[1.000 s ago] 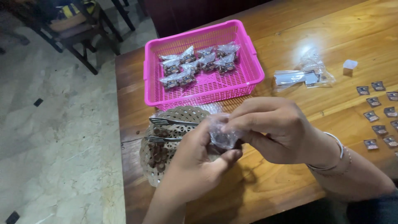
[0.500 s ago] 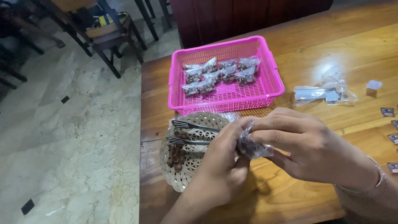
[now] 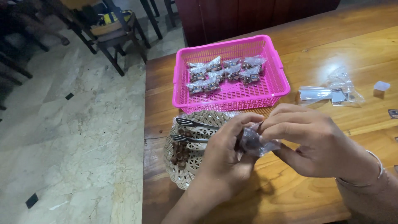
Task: Using tongs to fill small plastic bags with chocolate cereal pieces from a basket on a wooden table.
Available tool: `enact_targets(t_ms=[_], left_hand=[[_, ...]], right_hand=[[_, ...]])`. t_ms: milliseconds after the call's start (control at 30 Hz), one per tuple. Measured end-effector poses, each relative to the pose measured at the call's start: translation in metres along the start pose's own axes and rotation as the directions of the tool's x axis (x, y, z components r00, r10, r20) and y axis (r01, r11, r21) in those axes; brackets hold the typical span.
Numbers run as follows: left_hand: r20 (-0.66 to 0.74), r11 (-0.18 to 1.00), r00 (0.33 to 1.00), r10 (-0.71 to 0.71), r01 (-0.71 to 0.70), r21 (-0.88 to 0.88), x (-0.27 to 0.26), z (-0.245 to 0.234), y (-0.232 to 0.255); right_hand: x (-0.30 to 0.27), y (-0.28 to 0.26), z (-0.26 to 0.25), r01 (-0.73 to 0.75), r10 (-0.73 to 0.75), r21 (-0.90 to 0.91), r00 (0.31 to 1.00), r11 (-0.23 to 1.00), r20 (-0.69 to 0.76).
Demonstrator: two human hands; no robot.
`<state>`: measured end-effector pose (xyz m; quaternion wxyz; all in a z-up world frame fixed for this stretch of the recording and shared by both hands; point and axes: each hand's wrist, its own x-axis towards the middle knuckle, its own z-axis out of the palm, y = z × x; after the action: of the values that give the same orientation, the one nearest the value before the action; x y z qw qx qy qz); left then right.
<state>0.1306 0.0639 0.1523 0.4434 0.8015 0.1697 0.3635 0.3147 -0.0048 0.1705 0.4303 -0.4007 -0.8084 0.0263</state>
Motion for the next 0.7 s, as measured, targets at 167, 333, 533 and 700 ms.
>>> enact_targets(t_ms=[167,333,533,700], left_hand=[[-0.014,0.992,0.997,-0.075,0.073,-0.099,0.001,-0.001,0.001],[0.003,0.990,0.991,-0.131,0.130,0.051,0.002,-0.003,0.001],[-0.002,0.991,0.991,-0.132,0.132,-0.037,0.003,-0.004,-0.004],[0.141,0.938,0.960,-0.241,0.268,-0.221,0.003,-0.008,-0.009]], right_hand=[[-0.010,-0.001,0.000,-0.064,0.064,-0.005,0.998,0.998,-0.020],[-0.009,0.001,0.003,-0.050,0.049,-0.015,0.995,0.999,-0.087],[-0.013,0.006,0.005,-0.125,0.125,-0.014,0.991,0.992,0.047],[-0.008,0.005,0.003,-0.091,0.092,0.036,0.996,0.995,-0.015]])
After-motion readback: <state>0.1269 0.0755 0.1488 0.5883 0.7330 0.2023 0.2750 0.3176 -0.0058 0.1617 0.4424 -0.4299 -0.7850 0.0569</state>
